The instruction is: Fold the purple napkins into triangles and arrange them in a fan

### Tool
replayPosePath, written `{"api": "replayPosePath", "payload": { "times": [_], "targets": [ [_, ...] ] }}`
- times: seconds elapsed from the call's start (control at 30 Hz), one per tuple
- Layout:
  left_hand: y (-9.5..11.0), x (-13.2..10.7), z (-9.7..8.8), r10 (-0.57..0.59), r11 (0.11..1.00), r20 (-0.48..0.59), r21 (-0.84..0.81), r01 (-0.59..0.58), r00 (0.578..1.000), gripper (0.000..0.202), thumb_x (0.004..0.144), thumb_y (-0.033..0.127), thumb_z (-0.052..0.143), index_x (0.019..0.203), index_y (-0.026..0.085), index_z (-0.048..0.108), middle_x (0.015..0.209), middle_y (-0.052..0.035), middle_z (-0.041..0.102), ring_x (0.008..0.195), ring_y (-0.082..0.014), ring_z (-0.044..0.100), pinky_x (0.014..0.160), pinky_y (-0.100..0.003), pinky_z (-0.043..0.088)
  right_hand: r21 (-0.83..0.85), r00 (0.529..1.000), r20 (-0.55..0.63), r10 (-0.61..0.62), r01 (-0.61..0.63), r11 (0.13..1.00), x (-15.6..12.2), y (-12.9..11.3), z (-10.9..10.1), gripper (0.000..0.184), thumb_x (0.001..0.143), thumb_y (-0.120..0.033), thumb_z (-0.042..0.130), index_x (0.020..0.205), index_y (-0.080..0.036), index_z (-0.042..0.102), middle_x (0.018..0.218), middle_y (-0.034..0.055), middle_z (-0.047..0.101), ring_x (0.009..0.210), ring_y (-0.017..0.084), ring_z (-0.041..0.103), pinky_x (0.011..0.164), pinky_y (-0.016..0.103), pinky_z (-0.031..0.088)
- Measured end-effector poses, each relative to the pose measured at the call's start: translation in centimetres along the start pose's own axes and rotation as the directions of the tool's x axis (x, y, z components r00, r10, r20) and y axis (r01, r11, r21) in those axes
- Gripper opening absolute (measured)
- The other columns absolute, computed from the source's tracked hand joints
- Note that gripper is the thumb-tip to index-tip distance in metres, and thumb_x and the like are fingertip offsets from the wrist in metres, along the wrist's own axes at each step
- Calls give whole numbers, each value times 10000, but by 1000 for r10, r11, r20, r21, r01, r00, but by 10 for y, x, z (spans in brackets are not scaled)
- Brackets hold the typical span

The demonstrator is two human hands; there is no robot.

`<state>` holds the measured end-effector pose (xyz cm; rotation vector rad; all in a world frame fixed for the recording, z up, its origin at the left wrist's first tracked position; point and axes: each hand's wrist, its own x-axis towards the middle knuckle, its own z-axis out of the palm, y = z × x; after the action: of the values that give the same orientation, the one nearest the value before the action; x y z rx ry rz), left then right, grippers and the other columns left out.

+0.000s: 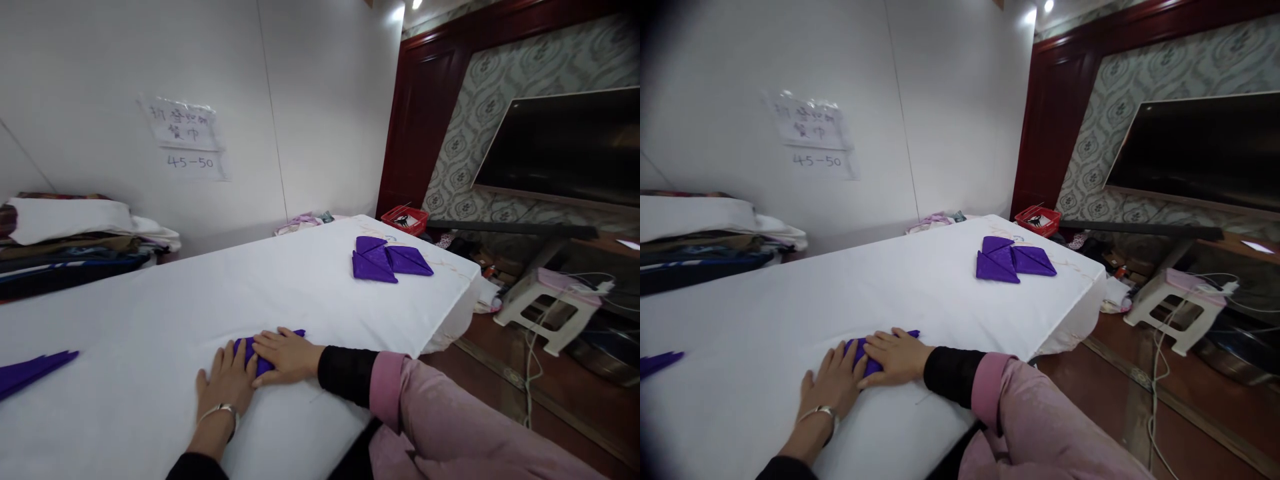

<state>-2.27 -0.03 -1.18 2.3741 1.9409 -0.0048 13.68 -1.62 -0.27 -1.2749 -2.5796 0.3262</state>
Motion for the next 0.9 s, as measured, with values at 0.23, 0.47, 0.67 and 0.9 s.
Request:
{"api": "replayPosePath", "payload": {
  "times": [0.23,0.47,0.67,0.9],
  "targets": [
    [2,-1,-3,-35,998,-3,-50,35,999,594,902,373,177,1443,154,284,1525,-94,250,1400,-277,200,1085,-554,209,11,998,0,57,-57,998,-21,14,-7,776,878,-625,381,1448,-116,245,1509,157,250,1390,242,221,1132,443,165],
    [0,-2,-14,-55,983,-117,-181,34,992,652,898,465,187,1386,65,351,1308,-177,529,1245,-323,427,995,-483,346,75,995,-28,92,-90,993,-33,27,-3,804,862,-645,388,1454,-120,242,1505,160,256,1387,267,228,1131,464,143],
    [-9,7,-15,-113,938,-101,-340,72,988,645,879,456,297,1360,37,386,1189,-201,606,1073,-320,576,893,-421,447,143,990,-35,137,-131,981,-46,32,-1,816,827,-687,400,1467,-215,220,1513,121,252,1394,268,212,1138,441,106],
    [-17,9,-21,-128,667,55,-734,127,990,579,722,457,561,1203,134,565,1056,-107,697,964,-273,660,853,-351,517,279,984,-75,163,-136,951,-57,28,-9,636,861,-610,423,1406,-292,345,1415,79,445,1321,264,362,1109,417,194]
  ]
}}
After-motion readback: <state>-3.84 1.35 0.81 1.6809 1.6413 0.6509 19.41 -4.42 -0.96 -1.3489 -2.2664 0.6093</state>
